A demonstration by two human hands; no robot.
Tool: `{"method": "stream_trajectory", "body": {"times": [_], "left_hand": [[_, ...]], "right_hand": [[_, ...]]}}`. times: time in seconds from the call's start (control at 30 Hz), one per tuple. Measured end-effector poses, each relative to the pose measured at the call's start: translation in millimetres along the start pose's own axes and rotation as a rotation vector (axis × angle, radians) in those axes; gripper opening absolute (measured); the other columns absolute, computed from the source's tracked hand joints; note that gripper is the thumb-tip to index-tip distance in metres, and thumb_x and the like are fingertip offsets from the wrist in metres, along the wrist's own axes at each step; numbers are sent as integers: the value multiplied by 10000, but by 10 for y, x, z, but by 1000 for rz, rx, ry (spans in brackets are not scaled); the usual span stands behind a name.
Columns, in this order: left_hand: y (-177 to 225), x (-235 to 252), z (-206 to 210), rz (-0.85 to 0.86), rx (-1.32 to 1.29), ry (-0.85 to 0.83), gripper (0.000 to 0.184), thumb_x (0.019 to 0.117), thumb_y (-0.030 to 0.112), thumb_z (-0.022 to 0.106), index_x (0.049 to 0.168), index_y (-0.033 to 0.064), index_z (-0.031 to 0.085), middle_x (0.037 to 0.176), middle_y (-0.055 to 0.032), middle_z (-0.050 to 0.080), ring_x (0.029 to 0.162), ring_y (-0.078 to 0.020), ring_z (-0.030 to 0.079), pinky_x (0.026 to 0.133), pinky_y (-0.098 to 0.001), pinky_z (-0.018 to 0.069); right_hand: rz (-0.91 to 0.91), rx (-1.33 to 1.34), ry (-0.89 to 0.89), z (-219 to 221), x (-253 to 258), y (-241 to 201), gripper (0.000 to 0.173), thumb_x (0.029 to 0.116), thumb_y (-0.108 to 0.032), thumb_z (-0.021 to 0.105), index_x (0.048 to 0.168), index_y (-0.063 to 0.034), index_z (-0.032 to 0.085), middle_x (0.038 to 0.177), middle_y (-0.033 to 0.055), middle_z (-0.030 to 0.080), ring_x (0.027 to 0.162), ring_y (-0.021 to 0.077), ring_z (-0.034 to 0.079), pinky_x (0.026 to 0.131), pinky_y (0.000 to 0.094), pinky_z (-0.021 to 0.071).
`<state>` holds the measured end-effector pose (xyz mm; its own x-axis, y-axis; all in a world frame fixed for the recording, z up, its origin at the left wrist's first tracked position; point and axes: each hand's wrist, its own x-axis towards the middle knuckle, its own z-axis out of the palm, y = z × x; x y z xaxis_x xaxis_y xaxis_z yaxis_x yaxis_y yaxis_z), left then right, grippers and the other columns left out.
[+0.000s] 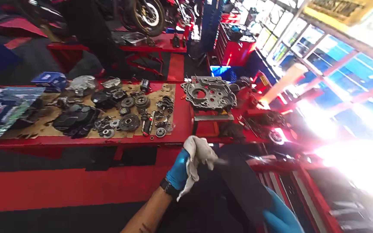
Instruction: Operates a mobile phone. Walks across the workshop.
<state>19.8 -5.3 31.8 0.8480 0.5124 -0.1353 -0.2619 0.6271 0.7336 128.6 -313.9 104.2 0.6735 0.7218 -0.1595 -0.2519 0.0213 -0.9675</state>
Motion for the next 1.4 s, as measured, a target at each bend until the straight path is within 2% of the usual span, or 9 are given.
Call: {"method": "stream_trajectory", "body": {"times": [0.1,0.2,0.4,0.5,0.63,0.77,0.83,1.0,1.4], "left_hand": [[229,37,217,186,29,32,334,1090,170,319,1252,94,602,1106,-21,735,1041,-101,699,934,-328,593],[446,-2,267,225,-16,191,375,1092,173,246,1183,103,603,1024,-10,748,977,-81,714,870,-300,613],[539,-103,-103,262,5,258,373,1102,200,251,1226,64,575,1070,-58,713,1020,-128,689,910,-350,589],[564,-178,-205,282,24,301,377,1101,180,229,1217,69,570,1058,-37,713,1020,-112,687,915,-334,586],[624,-257,-324,310,29,355,381,1099,175,212,1193,72,567,1036,-18,713,1005,-92,686,908,-312,584],[704,-315,-433,295,-23,384,398,1108,210,209,1245,59,551,1072,-39,710,1028,-104,683,915,-317,584],[740,-336,-470,288,-41,394,417,1110,218,186,1238,64,551,1062,-42,713,1021,-105,688,908,-317,588],[759,-376,-524,323,-84,368,425,1108,194,178,1195,81,579,1039,-39,726,1003,-105,698,909,-311,589],[617,-419,-600,168,-301,116,539,1115,363,141,1146,184,649,1068,-3,759,1034,-80,709,906,-286,597]], "right_hand": [[14,295,-133,672,580,223,562,863,-67,705,1394,-58,520,1172,142,704,925,253,727,700,428,643],[62,353,-172,1115,871,351,564,849,82,633,1378,-14,462,1152,173,690,890,276,732,706,440,648],[193,137,-168,1477,1105,379,298,1024,-84,525,1303,12,561,1079,169,710,839,260,737,645,404,650],[221,85,-189,1600,1165,435,253,1031,-75,515,1255,18,588,1034,154,719,803,239,739,613,384,646],[225,88,-258,1711,1198,494,252,984,-28,569,1228,27,597,1047,160,712,829,246,736,632,395,649],[196,66,-413,1763,1218,520,534,834,88,681,1337,29,512,1156,171,684,918,268,726,726,395,652],[168,77,-476,1787,1236,557,576,820,136,667,1357,40,483,1171,181,680,938,266,725,756,390,647],[239,74,-378,1899,1276,598,269,1011,-59,526,1252,34,602,1059,156,710,826,218,726,637,355,634],[270,112,-404,1872,1288,659,465,1126,-289,240,1279,-3,574,1105,144,710,886,217,728,636,355,631]]}}
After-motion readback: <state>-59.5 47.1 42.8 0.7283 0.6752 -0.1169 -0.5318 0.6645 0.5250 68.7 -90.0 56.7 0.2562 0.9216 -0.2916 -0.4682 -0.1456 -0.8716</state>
